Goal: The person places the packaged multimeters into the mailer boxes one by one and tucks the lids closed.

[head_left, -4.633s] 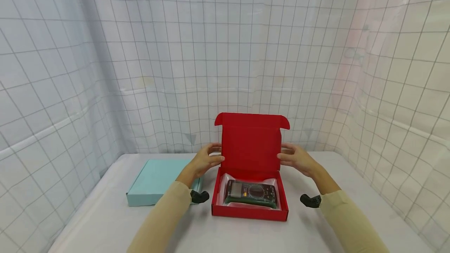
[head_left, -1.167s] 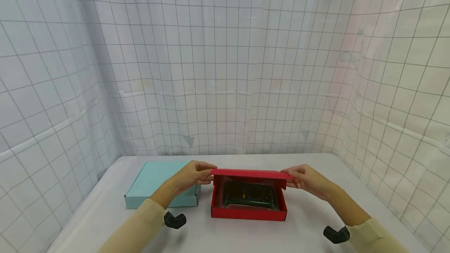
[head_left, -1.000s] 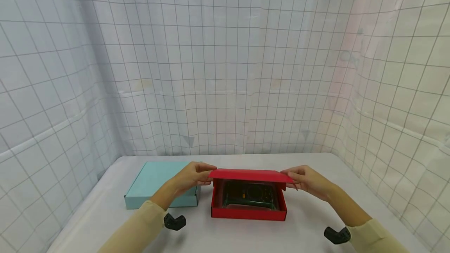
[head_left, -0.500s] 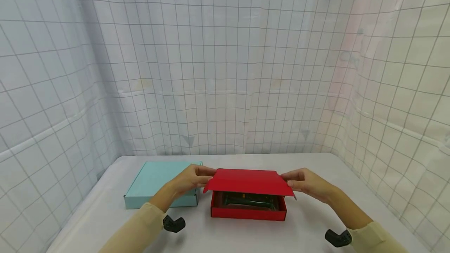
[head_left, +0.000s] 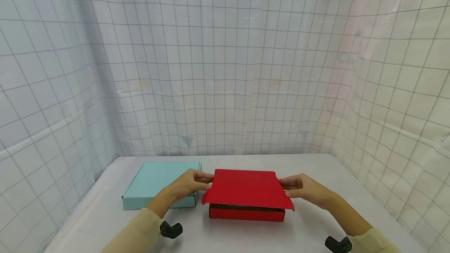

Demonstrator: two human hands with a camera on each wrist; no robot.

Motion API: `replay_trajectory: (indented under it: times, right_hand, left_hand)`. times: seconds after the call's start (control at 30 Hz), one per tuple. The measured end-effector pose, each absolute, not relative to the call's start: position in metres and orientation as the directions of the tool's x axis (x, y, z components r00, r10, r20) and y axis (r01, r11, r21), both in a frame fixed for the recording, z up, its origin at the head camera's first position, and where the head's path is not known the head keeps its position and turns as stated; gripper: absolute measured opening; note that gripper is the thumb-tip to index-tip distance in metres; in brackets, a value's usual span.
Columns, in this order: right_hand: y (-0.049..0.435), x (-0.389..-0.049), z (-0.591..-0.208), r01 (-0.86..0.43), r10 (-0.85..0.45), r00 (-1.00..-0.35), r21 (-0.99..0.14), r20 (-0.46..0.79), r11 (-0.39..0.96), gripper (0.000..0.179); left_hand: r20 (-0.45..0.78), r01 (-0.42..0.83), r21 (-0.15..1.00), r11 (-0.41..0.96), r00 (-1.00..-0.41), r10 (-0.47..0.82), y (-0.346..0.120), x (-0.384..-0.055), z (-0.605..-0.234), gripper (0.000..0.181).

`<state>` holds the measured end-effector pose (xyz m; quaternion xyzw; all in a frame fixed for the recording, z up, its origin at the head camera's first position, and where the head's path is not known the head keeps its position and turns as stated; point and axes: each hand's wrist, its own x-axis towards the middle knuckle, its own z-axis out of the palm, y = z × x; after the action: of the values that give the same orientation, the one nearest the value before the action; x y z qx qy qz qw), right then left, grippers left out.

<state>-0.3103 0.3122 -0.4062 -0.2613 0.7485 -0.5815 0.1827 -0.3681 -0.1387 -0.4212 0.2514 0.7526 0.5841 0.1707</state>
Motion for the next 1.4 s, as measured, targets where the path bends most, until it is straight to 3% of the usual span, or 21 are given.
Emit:
replay_trajectory:
  times: [0.3, 0.67, 1.0, 1.4]
  right_hand:
    - [0.310, -0.305, -0.409, -0.205, -0.599, -0.800, -0.948, 0.018, 0.245, 0.067]
    - [0.310, -0.302, -0.415, -0.209, -0.581, -0.814, -0.926, -0.014, 0.314, 0.070]
    - [0.310, -0.299, -0.418, -0.232, -0.579, -0.815, -0.910, -0.011, 0.343, 0.068]
    - [0.309, -0.298, -0.421, -0.275, -0.571, -0.821, -0.881, 0.007, 0.384, 0.075]
  left_hand:
    - [0.002, 0.170, 0.961, 0.219, -0.792, 0.610, -0.141, -0.367, -0.418, 0.051]
    - [-0.039, 0.258, 0.909, 0.328, -0.730, 0.682, -0.142, -0.358, -0.409, 0.053]
    - [-0.040, 0.326, 0.846, 0.421, -0.749, 0.661, -0.138, -0.348, -0.400, 0.061]
    - [-0.026, 0.338, 0.845, 0.413, -0.747, 0.664, -0.134, -0.346, -0.403, 0.066]
